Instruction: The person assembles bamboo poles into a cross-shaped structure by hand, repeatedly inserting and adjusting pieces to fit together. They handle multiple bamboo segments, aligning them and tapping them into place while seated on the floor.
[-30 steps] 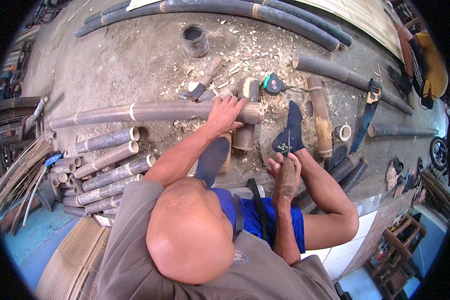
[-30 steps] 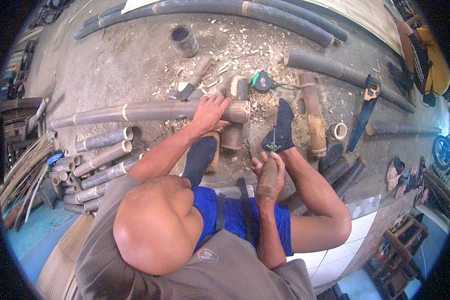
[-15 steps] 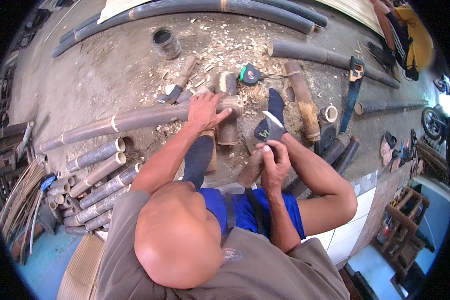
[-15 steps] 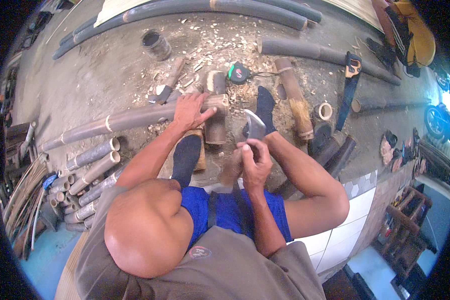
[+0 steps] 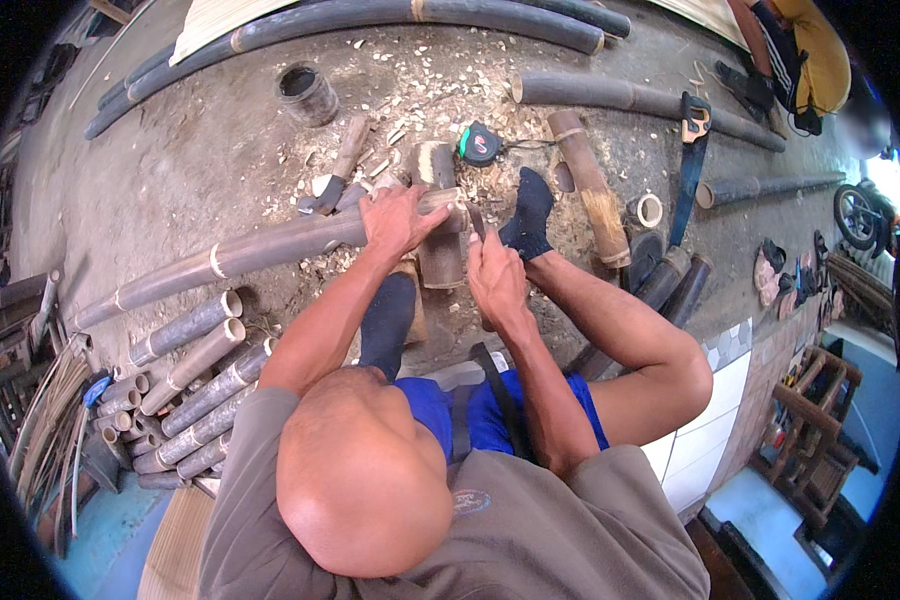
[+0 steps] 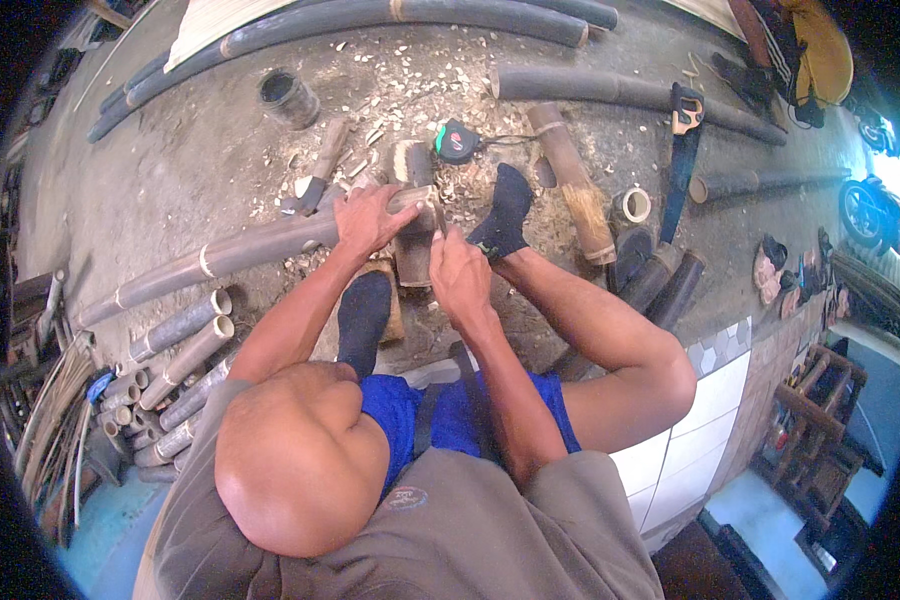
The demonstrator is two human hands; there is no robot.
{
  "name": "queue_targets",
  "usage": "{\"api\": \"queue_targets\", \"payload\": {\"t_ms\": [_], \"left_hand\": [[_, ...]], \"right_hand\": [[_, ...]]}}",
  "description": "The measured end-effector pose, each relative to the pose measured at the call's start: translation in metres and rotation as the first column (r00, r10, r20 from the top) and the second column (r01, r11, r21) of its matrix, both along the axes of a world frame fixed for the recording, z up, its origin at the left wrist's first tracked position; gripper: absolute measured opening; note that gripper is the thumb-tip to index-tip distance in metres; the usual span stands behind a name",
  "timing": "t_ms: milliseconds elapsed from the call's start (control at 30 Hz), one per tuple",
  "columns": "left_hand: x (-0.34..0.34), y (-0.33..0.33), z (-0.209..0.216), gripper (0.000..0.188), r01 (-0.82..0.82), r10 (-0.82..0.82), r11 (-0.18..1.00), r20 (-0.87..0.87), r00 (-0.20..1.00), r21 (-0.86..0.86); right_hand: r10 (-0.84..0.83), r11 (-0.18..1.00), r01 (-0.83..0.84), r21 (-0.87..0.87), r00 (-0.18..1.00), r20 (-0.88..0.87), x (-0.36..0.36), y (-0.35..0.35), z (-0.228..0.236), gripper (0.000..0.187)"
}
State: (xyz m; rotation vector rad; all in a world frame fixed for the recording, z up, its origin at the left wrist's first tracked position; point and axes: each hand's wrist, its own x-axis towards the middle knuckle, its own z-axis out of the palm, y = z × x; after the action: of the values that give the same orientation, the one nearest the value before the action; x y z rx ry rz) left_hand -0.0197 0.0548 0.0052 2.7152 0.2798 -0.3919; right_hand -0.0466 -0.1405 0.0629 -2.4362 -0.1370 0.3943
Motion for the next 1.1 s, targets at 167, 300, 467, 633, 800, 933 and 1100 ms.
{"api": "queue_targets", "payload": {"t_ms": [167, 300, 467, 633, 800, 933, 1100], "left_hand": [[0.000, 0.000, -0.005, 0.073, -0.025, 0.025, 1.000, 0.013, 1.000, 0.006], [0.001, 0.000, -0.003, 0.072, -0.032, 0.033, 0.999, 0.022, 0.999, -0.008], [0.000, 0.002, -0.012, 0.072, -0.031, 0.030, 0.999, 0.040, 0.999, 0.023], [-0.007, 0.010, -0.018, 0.073, -0.053, 0.054, 0.999, 0.089, 0.995, -0.010], [0.003, 0.004, -0.007, 0.074, -0.078, 0.078, 0.997, 0.014, 0.997, -0.012], [-0.002, 0.003, -0.017, 0.075, -0.050, 0.049, 0.999, 0.096, 0.994, 0.004], [0.000, 0.004, -0.014, 0.078, -0.042, 0.044, 0.999, 0.066, 0.997, -0.022]], "right_hand": [[0.054, 0.995, -0.058, -0.086, 0.997, -0.046, 0.008, 0.010, -0.009, 0.035], [0.064, 0.991, -0.071, -0.116, 0.996, -0.057, 0.008, 0.013, -0.015, 0.036], [0.075, 0.983, -0.082, -0.167, 0.996, -0.044, 0.003, 0.019, -0.017, 0.034], [0.151, 0.975, -0.168, -0.147, 0.981, -0.120, -0.009, 0.011, -0.013, 0.031], [0.076, 0.990, -0.089, -0.111, 0.990, -0.121, -0.047, -0.018, -0.041, 0.031], [0.039, 0.998, -0.043, -0.040, 0.996, -0.086, -0.002, 0.014, -0.013, 0.033], [0.034, 0.994, -0.036, -0.100, 0.999, -0.018, -0.005, 0.016, -0.035, 0.034]]}}
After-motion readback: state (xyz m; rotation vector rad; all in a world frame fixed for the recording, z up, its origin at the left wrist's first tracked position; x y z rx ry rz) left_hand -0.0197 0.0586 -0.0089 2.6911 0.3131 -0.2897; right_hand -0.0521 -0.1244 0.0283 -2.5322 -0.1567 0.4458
